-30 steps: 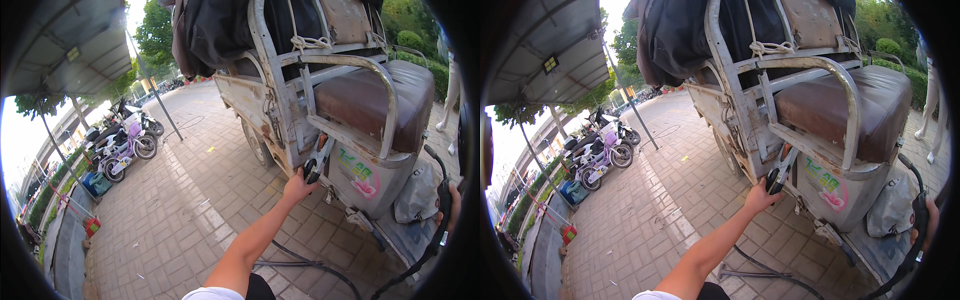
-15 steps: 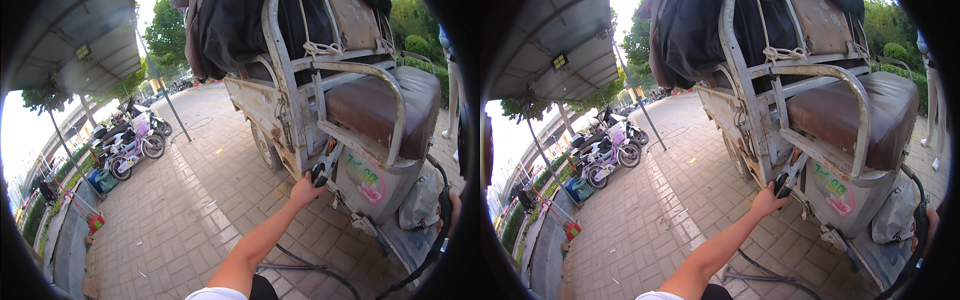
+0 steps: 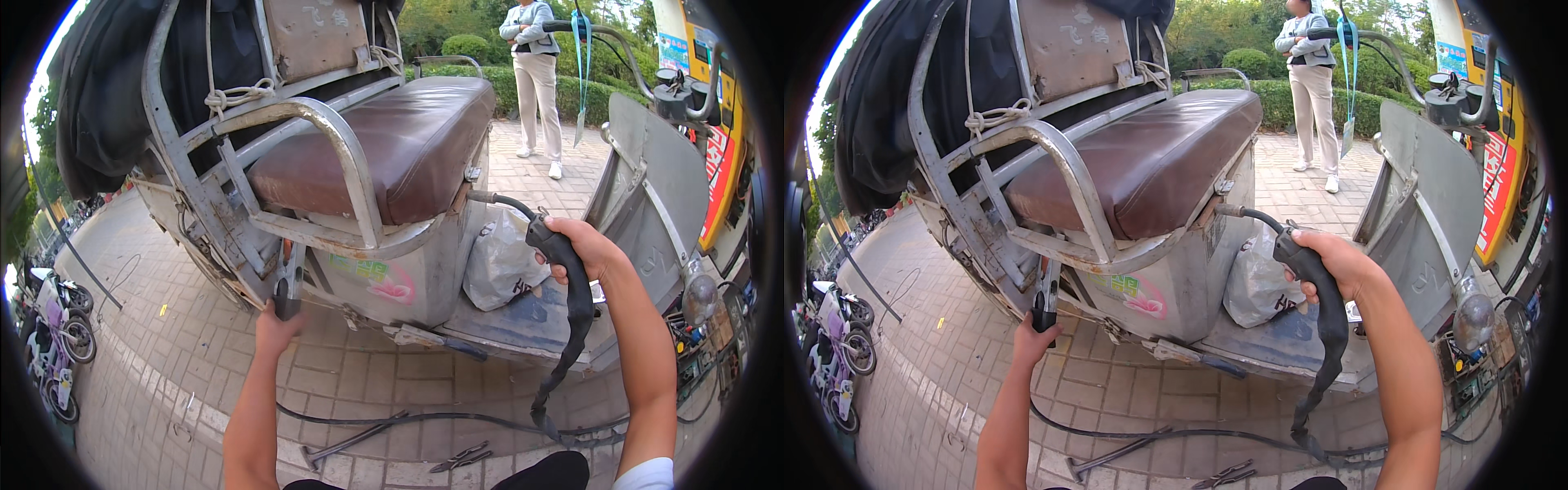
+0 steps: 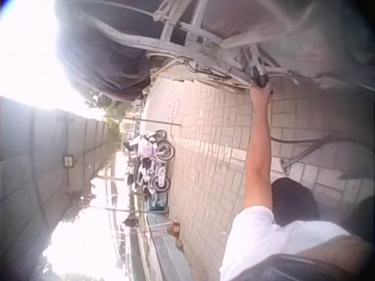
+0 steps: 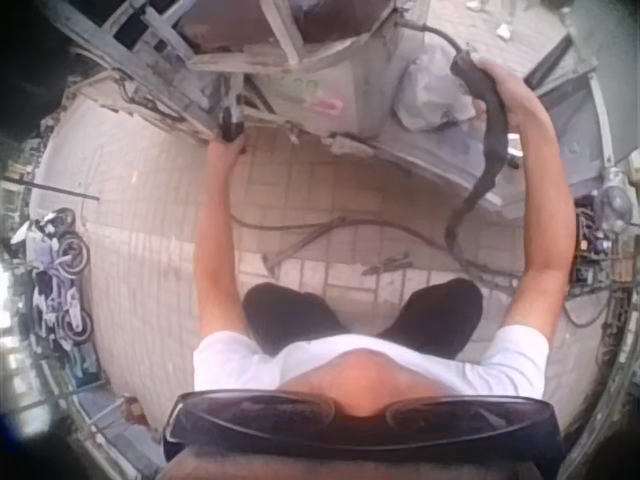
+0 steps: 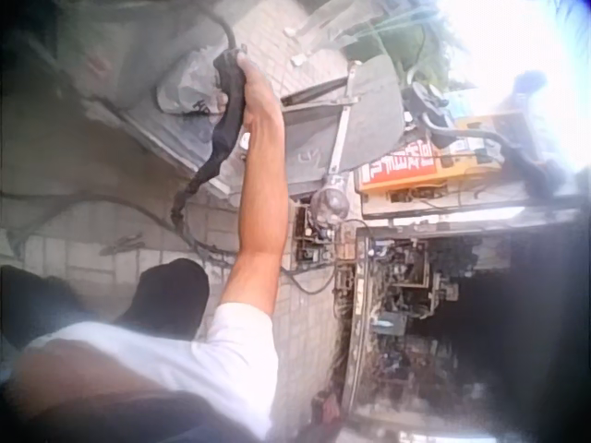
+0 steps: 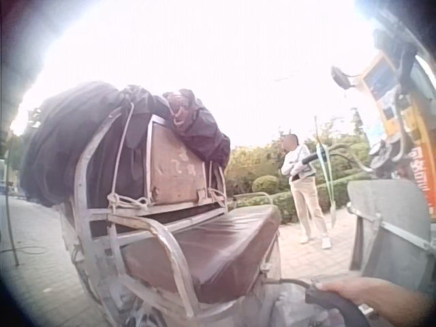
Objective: The person welds a metal frame attached to a three-wheeled vehicle using a handheld welding torch, then uses a hammer to tap the welded area. The person repeats welding and hammering on different sections of the frame.
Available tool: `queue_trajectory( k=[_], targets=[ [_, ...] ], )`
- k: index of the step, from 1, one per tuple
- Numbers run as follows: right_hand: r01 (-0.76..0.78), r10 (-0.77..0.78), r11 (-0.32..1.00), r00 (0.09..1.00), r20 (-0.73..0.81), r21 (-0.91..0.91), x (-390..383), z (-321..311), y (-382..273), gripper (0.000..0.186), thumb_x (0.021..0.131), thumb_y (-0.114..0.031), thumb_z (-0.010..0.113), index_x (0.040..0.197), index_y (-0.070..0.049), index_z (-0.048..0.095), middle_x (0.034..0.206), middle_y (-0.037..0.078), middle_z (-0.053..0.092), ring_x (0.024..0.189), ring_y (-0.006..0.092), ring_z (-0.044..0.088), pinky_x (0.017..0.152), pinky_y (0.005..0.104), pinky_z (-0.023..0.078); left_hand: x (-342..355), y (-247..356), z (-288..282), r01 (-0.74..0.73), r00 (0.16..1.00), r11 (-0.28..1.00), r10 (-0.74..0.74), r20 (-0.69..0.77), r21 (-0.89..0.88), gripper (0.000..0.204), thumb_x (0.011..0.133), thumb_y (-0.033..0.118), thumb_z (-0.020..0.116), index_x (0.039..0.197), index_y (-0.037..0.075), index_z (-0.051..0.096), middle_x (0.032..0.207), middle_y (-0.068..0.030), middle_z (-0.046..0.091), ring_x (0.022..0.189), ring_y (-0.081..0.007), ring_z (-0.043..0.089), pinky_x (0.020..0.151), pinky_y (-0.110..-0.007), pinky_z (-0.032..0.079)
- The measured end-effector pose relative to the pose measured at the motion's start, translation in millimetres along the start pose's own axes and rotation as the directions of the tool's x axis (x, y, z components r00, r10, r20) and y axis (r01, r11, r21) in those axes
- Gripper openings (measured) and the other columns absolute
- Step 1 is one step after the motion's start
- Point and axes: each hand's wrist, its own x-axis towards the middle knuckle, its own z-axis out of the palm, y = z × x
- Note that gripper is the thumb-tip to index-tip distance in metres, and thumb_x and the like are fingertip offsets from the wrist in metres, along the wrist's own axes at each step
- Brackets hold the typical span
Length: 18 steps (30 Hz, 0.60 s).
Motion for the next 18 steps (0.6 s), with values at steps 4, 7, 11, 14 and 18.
queue_trajectory(
  k=[4,7,11,14,18],
  targets=[
    [-0.010,0.010,1.000,1.000,-0.003,-0.016,7,4,0,0.034,0.103,-0.037,0.045,0.107,-0.005,0.052,0.079,0.012,0.063,0.046,0.0159,0.054,0.041,0.0333,0.048,3,-9,-3,-0.028,0.999,1.000,0.028,-0.017,-0.001,0.105,0.066,0.051,0.083,0.134,-0.021,0.046,0.112,-0.0330,0.067,0.107,-0.0375,0.069,0.089,-0.040,0.054],
    [-0.021,0.021,1.000,1.000,-0.012,0.013,22,15,6,0.036,0.102,-0.039,0.048,0.107,-0.004,0.054,0.078,0.013,0.064,0.046,0.0187,0.055,0.042,0.0363,0.048,-2,-11,-12,0.045,0.995,0.996,-0.038,0.092,-0.075,0.094,0.067,0.051,0.083,0.128,-0.014,0.054,0.104,-0.0266,0.071,0.099,-0.0340,0.071,0.081,-0.040,0.056],
    [-0.074,0.077,0.986,0.997,-0.014,0.151,54,-29,42,0.064,0.091,-0.064,0.049,0.084,-0.001,0.061,0.062,0.010,0.061,0.038,0.0211,0.055,0.037,0.0416,0.047,1,-18,-21,0.086,0.991,0.996,-0.087,0.104,0.017,0.085,0.069,0.062,0.078,0.122,-0.001,0.059,0.099,-0.0244,0.071,0.092,-0.0393,0.070,0.082,-0.047,0.054],
    [-0.111,0.120,0.992,0.980,-0.160,0.064,51,-75,63,0.069,0.088,-0.070,0.049,0.081,-0.002,0.061,0.052,0.007,0.054,0.036,0.0201,0.053,0.036,0.0399,0.046,9,10,7,0.009,0.994,1.000,-0.009,0.107,-0.004,0.100,0.068,0.058,0.078,0.137,-0.007,0.047,0.102,-0.0282,0.070,0.096,-0.0406,0.069,0.082,-0.046,0.054],
    [-0.141,0.141,0.990,0.974,-0.179,0.011,66,-46,59,0.070,0.087,-0.072,0.048,0.078,-0.004,0.060,0.048,0.007,0.051,0.035,0.0198,0.051,0.034,0.0364,0.045,-3,-12,-7,0.026,0.999,0.999,-0.027,0.046,0.032,0.106,0.067,0.057,0.079,0.140,-0.011,0.042,0.097,-0.0274,0.070,0.091,-0.0395,0.070,0.079,-0.045,0.056]
  ],
)
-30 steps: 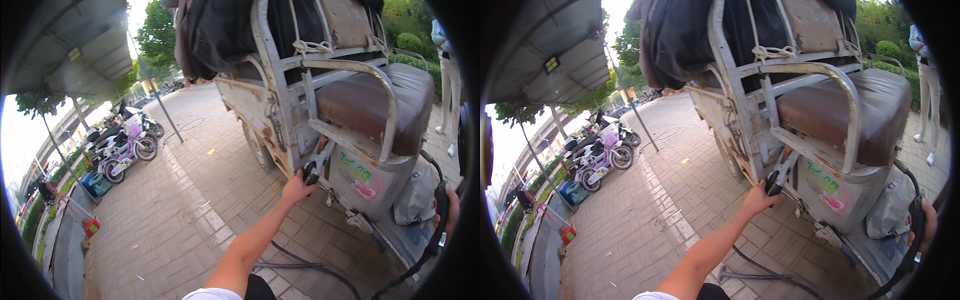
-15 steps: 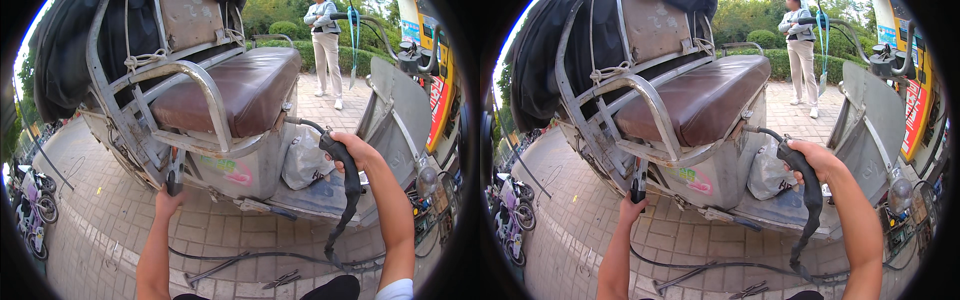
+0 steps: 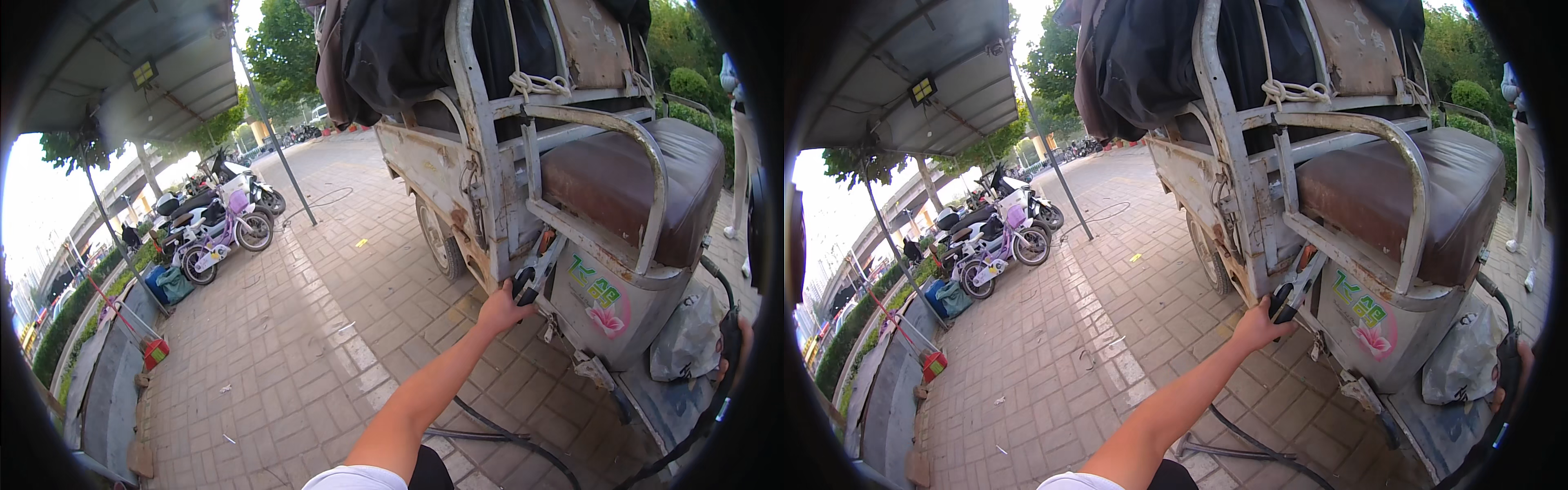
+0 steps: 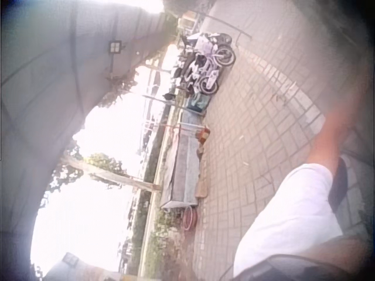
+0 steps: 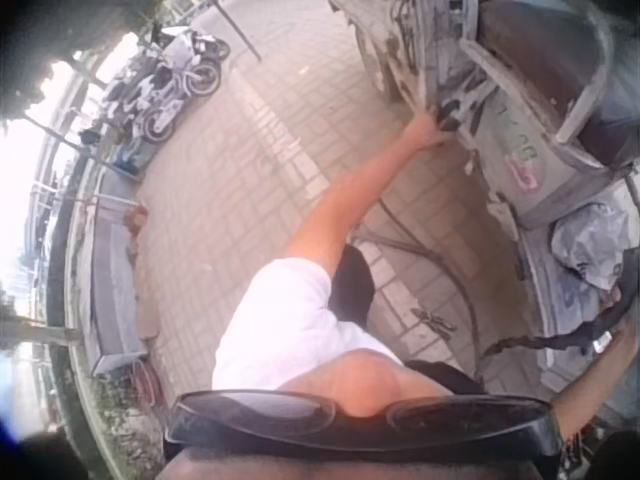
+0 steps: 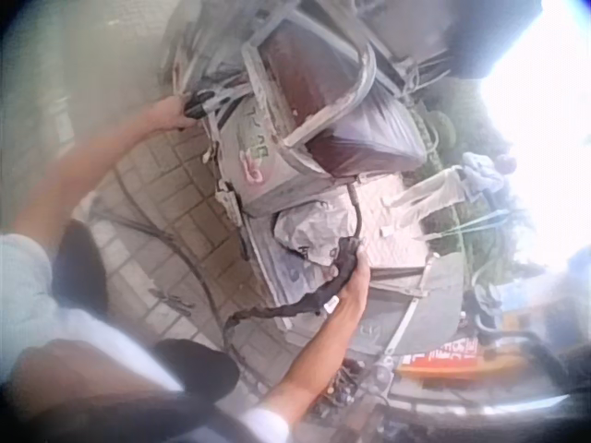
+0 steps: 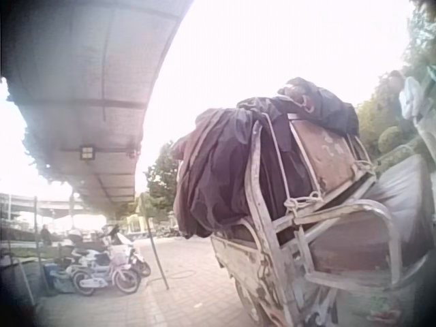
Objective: The person welds a metal frame attached to a three-wheeled vehicle using a handheld welding torch, then uses a hammer to tap the welded area. The person repeats welding and hammering on different sections of the frame.
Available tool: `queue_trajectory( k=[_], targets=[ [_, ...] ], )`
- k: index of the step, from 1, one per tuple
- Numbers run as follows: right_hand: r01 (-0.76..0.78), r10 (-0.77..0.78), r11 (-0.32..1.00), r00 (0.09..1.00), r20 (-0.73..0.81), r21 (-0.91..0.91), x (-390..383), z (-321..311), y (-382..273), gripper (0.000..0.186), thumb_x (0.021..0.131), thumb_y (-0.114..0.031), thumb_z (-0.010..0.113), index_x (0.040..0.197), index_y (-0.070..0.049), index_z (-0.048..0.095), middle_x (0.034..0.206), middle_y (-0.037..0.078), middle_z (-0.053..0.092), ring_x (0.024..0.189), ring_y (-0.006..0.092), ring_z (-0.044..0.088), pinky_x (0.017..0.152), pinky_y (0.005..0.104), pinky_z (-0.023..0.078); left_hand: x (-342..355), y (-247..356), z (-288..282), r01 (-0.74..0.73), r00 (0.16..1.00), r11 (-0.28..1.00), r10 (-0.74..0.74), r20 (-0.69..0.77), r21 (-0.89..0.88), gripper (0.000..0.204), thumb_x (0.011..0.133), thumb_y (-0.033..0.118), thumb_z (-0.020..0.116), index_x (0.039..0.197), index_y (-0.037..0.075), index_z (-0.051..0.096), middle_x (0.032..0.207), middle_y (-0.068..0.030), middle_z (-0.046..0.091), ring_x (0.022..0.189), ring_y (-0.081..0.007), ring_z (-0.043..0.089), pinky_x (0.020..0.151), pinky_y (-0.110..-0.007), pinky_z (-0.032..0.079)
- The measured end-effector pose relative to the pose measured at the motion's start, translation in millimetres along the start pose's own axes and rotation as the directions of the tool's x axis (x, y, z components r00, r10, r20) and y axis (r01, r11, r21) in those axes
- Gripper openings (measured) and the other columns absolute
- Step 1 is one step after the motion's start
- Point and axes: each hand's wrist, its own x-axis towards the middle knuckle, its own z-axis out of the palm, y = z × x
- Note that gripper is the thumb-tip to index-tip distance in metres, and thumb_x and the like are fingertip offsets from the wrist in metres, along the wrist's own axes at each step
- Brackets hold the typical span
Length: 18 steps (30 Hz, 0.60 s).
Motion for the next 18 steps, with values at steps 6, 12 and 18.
queue_trajectory(
  k=[6,12,18],
  targets=[
    [-0.006,0.005,1.000,0.999,-0.050,-0.011,-8,1,-4,0.071,0.087,-0.075,0.046,0.074,-0.007,0.059,0.044,0.005,0.046,0.034,0.0193,0.047,0.032,0.0313,0.042,2,-1,-4,0.037,0.998,0.999,-0.036,0.059,-0.013,0.109,0.066,0.058,0.079,0.142,-0.010,0.039,0.099,-0.0276,0.070,0.090,-0.0401,0.070,0.079,-0.045,0.056],
    [0.133,-0.144,0.984,0.985,0.094,0.116,-27,-22,-12,0.065,0.091,-0.067,0.045,0.085,-0.004,0.060,0.057,0.009,0.055,0.036,0.0199,0.051,0.033,0.0351,0.045,9,20,18,-0.026,0.999,0.999,0.027,-0.028,0.031,0.097,0.068,0.057,0.078,0.135,-0.006,0.048,0.098,-0.0271,0.070,0.092,-0.0411,0.070,0.081,-0.046,0.055],
    [0.144,-0.186,0.972,0.956,0.227,0.186,-34,41,-20,0.043,0.099,-0.046,0.047,0.104,-0.004,0.056,0.075,0.014,0.064,0.040,0.0198,0.054,0.036,0.0386,0.047,5,-17,-5,-0.098,0.988,0.995,0.099,-0.114,0.014,0.081,0.068,0.053,0.081,0.113,-0.010,0.059,0.090,-0.0240,0.070,0.083,-0.0349,0.071,0.076,-0.042,0.055]
  ],
)
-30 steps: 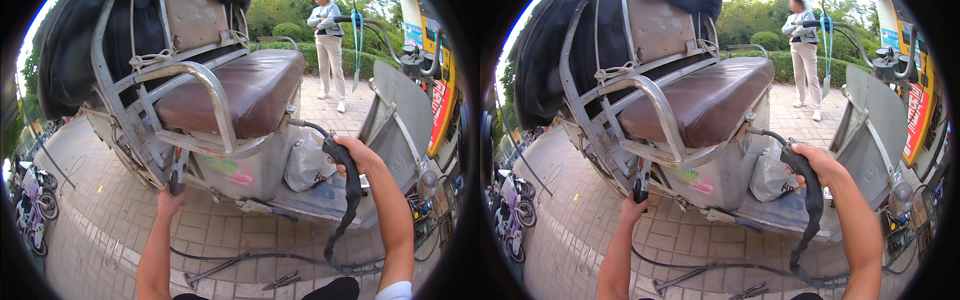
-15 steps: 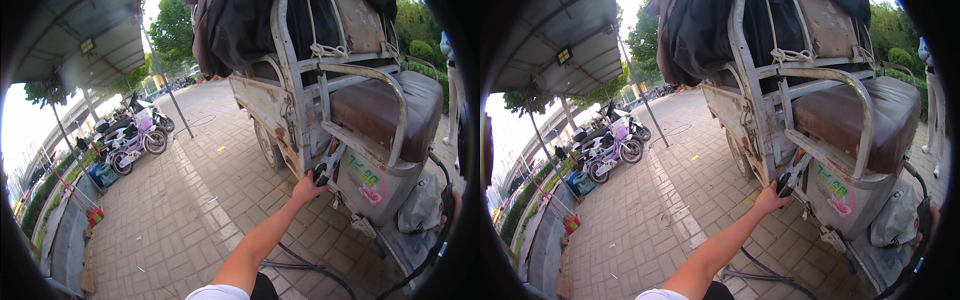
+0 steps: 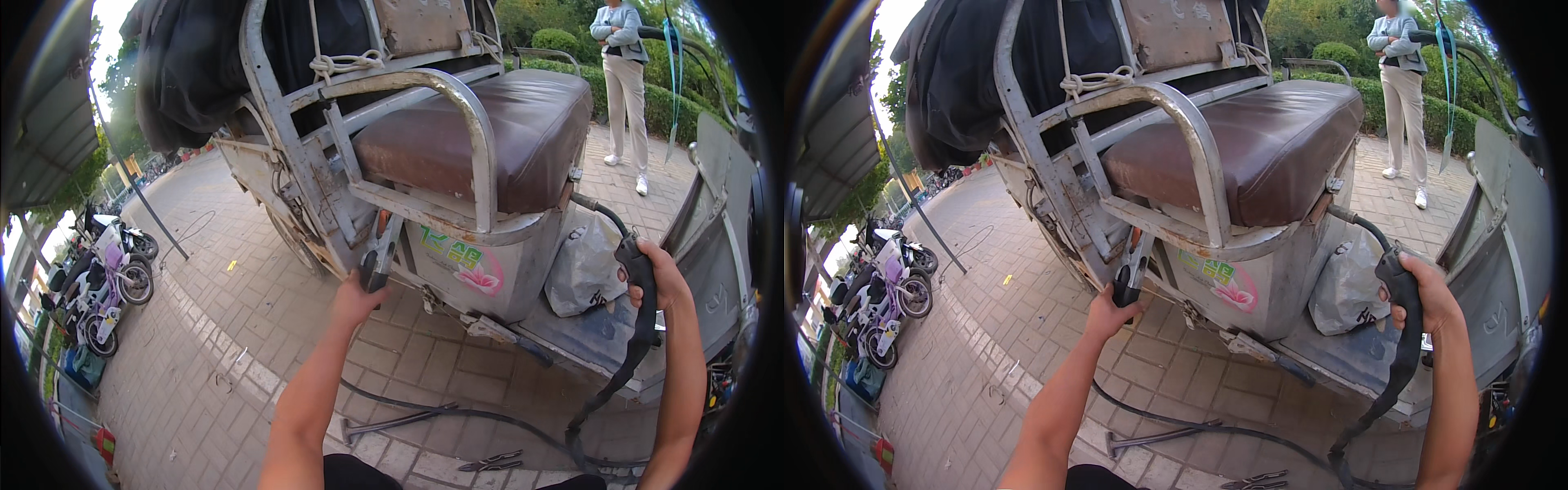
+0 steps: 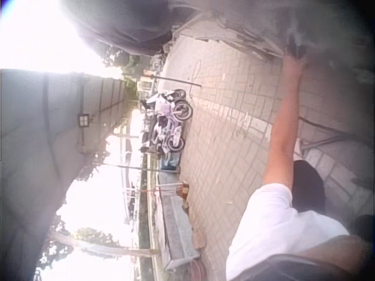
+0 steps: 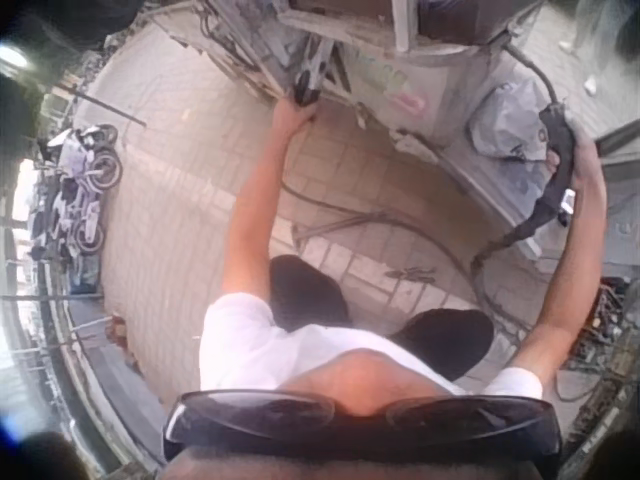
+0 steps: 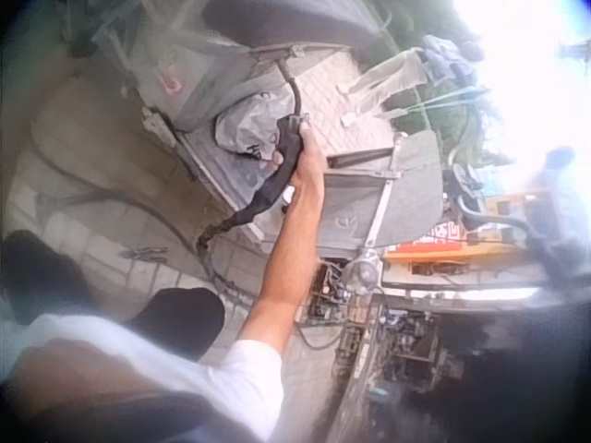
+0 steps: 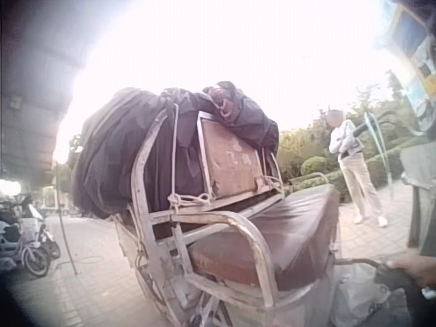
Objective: The person welds a metal frame attached to a three-wheeled vehicle using a handheld welding torch, then uses a hammer to tap the welded area. The person repeats welding and hammering on different sections of the frame.
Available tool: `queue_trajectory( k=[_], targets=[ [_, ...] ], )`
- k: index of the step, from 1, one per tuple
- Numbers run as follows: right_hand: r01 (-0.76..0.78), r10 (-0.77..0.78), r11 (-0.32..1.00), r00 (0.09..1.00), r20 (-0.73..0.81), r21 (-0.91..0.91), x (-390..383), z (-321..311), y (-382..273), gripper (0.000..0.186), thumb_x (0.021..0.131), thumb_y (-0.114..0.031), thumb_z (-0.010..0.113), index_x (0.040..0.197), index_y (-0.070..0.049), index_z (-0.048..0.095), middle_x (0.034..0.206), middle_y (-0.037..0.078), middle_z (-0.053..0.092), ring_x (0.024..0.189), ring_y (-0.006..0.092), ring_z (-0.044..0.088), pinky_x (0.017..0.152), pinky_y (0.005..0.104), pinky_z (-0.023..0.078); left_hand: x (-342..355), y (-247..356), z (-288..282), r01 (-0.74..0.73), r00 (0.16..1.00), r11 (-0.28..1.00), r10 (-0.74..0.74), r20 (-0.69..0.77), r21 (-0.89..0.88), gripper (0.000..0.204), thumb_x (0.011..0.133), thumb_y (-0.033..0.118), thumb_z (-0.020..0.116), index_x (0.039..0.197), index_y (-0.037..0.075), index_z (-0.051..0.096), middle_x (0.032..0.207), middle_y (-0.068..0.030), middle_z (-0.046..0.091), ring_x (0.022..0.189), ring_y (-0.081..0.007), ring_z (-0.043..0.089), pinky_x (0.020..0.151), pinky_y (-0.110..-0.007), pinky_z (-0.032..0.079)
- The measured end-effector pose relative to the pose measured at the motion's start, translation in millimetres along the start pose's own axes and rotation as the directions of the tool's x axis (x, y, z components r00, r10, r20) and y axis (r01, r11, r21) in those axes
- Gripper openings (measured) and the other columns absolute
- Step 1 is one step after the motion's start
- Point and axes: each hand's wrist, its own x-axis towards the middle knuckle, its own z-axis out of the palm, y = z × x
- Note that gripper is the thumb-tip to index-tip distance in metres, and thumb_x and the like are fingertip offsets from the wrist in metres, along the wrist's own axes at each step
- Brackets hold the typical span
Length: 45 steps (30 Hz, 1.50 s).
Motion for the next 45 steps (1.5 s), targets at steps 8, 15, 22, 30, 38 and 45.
queue_trajectory(
  k=[8,15,22,30,38,45],
  targets=[
    [0.012,-0.012,1.000,1.000,0.019,-0.001,-10,-8,-3,0.039,0.101,-0.043,0.046,0.106,-0.006,0.053,0.077,0.015,0.064,0.040,0.0182,0.053,0.036,0.0367,0.046,-5,34,8,0.103,0.990,0.995,-0.103,0.093,0.009,0.102,0.066,0.056,0.080,0.134,-0.013,0.049,0.105,-0.0302,0.069,0.100,-0.0397,0.069,0.083,-0.043,0.055],
    [0.040,-0.040,0.999,0.999,-0.009,0.015,-15,-2,-2,0.039,0.101,-0.043,0.045,0.105,-0.005,0.053,0.076,0.015,0.063,0.039,0.0184,0.054,0.035,0.0365,0.045,3,27,-6,0.072,0.992,0.997,-0.072,0.104,-0.003,0.092,0.066,0.053,0.082,0.123,-0.014,0.055,0.092,-0.0256,0.071,0.087,-0.0357,0.072,0.075,-0.041,0.055],
    [0.014,-0.014,1.000,1.000,-0.005,-0.020,-23,2,-3,0.042,0.102,-0.044,0.045,0.110,-0.003,0.055,0.078,0.014,0.063,0.041,0.0176,0.054,0.037,0.0354,0.046,-1,35,-1,0.069,0.995,0.996,-0.064,0.079,-0.061,0.097,0.065,0.051,0.085,0.124,-0.019,0.053,0.094,-0.0261,0.071,0.089,-0.0337,0.072,0.076,-0.040,0.055],
    [0.077,-0.077,0.997,0.996,-0.037,-0.009,-34,12,7,0.038,0.104,-0.036,0.044,0.106,0.000,0.055,0.081,0.015,0.066,0.046,0.0172,0.058,0.039,0.0333,0.050,-3,14,10,0.116,0.992,0.980,-0.106,0.069,-0.162,0.108,0.067,0.048,0.085,0.140,-0.017,0.041,0.139,-0.0327,0.052,0.130,-0.0401,0.053,0.107,-0.042,0.043],
    [0.174,-0.175,0.984,0.984,-0.030,-0.035,-30,22,18,0.036,0.104,-0.035,0.045,0.101,0.000,0.054,0.082,0.014,0.065,0.046,0.0172,0.057,0.040,0.0322,0.049,-39,56,-26,-0.061,0.995,0.997,0.057,-0.083,-0.046,0.074,0.080,0.031,0.078,0.138,-0.004,0.051,0.136,-0.0258,0.054,0.128,-0.0371,0.051,0.110,-0.044,0.038],
    [0.322,-0.341,0.936,0.929,-0.140,-0.141,-16,34,39,0.032,0.103,-0.035,0.051,0.103,-0.003,0.052,0.083,0.010,0.064,0.047,0.0155,0.055,0.040,0.0311,0.047,-62,122,-49,-0.224,0.974,0.950,0.210,-0.084,-0.216,0.059,0.083,0.023,0.076,0.132,-0.004,0.056,0.129,-0.0214,0.059,0.123,-0.0346,0.054,0.108,-0.042,0.040]
  ],
)
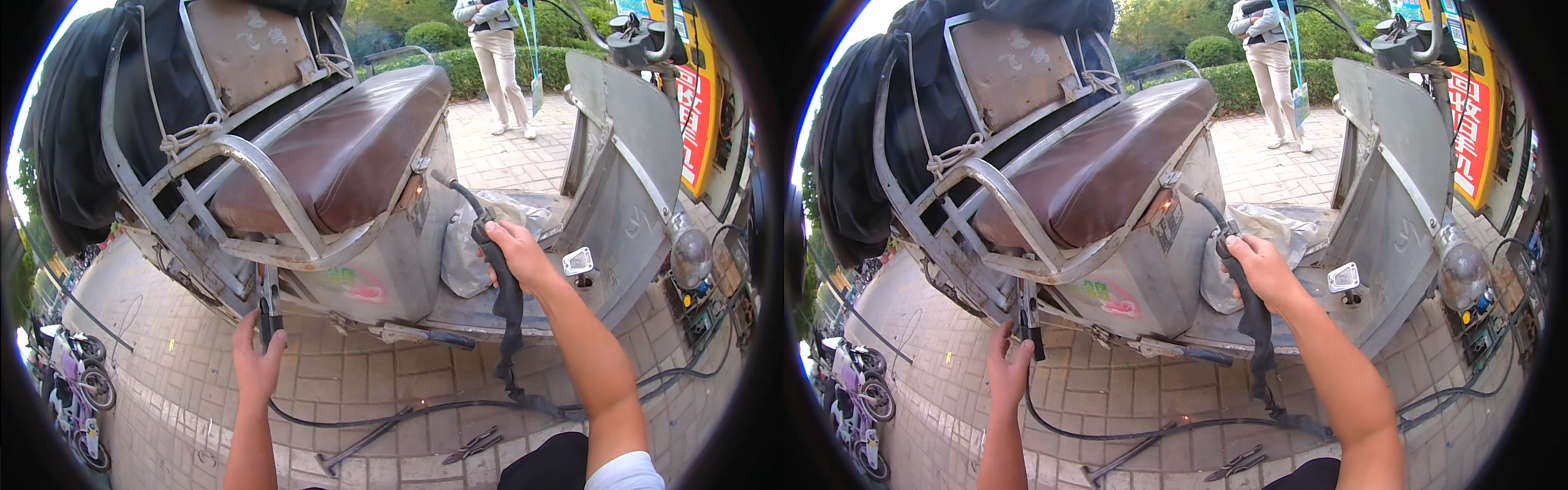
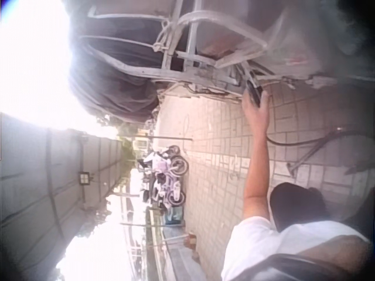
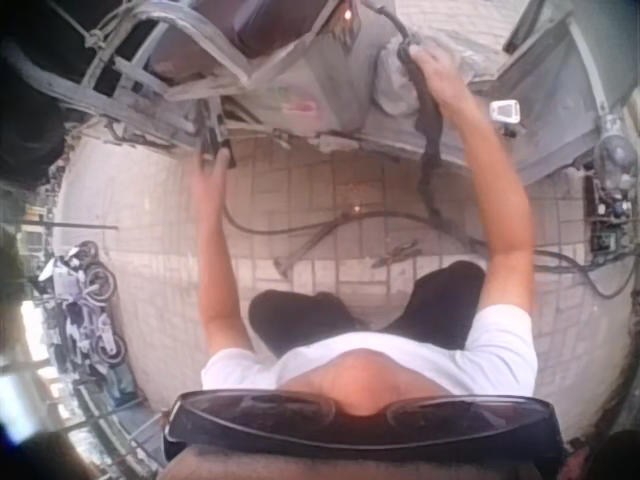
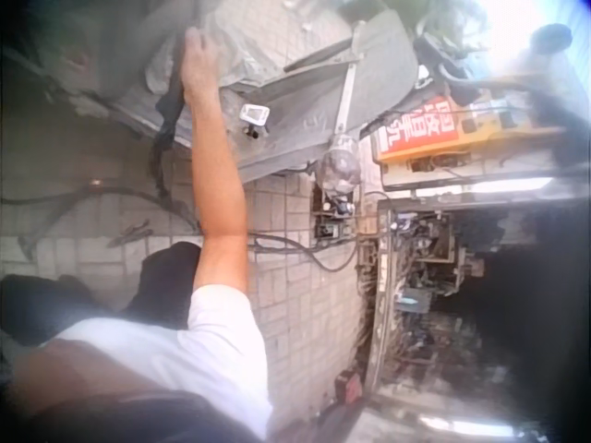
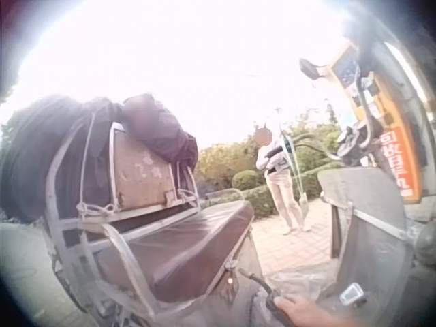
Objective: The person welds a metal frame attached to a three-wheeled vehicle using a handheld welding torch, then uses a hammer to tap the welded area. The person repeats welding and hammering on different sections of the frame.
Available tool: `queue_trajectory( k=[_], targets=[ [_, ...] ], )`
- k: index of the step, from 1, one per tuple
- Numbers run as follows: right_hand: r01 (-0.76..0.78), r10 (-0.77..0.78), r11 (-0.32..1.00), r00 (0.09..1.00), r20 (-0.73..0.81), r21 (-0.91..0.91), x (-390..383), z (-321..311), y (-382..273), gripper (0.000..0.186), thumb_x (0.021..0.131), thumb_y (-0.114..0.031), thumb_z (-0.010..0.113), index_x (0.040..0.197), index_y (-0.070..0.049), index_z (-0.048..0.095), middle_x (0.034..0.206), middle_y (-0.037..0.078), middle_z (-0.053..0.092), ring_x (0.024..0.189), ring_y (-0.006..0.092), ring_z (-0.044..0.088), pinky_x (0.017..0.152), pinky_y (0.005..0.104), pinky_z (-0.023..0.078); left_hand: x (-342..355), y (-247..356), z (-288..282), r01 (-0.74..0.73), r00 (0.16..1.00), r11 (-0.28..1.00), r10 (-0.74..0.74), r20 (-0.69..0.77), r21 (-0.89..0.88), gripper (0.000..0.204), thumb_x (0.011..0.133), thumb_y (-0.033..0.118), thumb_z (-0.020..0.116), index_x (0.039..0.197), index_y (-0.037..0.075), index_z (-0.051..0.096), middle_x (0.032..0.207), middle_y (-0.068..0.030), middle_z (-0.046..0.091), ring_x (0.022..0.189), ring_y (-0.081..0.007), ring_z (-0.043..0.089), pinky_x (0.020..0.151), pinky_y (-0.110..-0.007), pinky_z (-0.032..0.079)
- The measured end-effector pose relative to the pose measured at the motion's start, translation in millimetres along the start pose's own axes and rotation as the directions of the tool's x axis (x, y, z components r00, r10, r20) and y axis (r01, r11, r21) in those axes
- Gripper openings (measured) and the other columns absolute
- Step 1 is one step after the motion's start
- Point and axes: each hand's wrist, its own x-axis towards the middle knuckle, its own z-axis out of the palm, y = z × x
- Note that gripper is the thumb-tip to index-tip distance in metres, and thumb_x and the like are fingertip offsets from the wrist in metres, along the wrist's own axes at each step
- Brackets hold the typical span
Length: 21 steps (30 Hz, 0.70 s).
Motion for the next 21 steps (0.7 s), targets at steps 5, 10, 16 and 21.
queue_trajectory(
  k=[5,10,16,21],
  targets=[
    [-0.054,0.045,0.997,0.983,-0.179,-0.046,-6,8,26,0.035,0.103,-0.037,0.052,0.103,-0.002,0.054,0.083,0.009,0.062,0.047,0.0152,0.054,0.041,0.0311,0.047,-9,23,4,0.032,0.995,0.997,-0.025,0.100,-0.069,0.054,0.085,0.019,0.075,0.130,-0.004,0.057,0.128,-0.0186,0.060,0.122,-0.0282,0.055,0.105,-0.039,0.042],
    [0.134,-0.143,0.978,0.988,0.049,0.160,-31,54,21,0.034,0.103,-0.034,0.054,0.099,-0.001,0.055,0.075,0.007,0.056,0.046,0.0142,0.054,0.042,0.0311,0.044,-24,19,11,0.063,0.996,0.980,-0.050,0.070,-0.187,0.051,0.087,0.018,0.073,0.131,-0.003,0.057,0.131,-0.0166,0.060,0.123,-0.0262,0.056,0.105,-0.038,0.042],
    [0.067,-0.048,0.988,0.990,-0.135,0.136,-24,44,34,0.035,0.102,-0.036,0.055,0.095,-0.002,0.054,0.073,0.005,0.053,0.045,0.0146,0.053,0.041,0.0313,0.042,-28,23,-12,0.114,0.993,0.974,-0.107,0.047,-0.198,0.049,0.089,0.016,0.070,0.133,-0.002,0.057,0.132,-0.0161,0.061,0.125,-0.0260,0.055,0.108,-0.041,0.039],
    [0.046,-0.008,0.983,0.978,-0.211,0.176,-18,43,35,0.035,0.101,-0.036,0.056,0.094,-0.001,0.055,0.070,0.004,0.051,0.045,0.0151,0.053,0.041,0.0324,0.043,-3,68,-16,0.021,1.000,0.965,-0.018,0.011,-0.262,0.051,0.089,0.019,0.070,0.133,-0.004,0.057,0.131,-0.0161,0.061,0.123,-0.0260,0.056,0.108,-0.039,0.040]
  ],
)
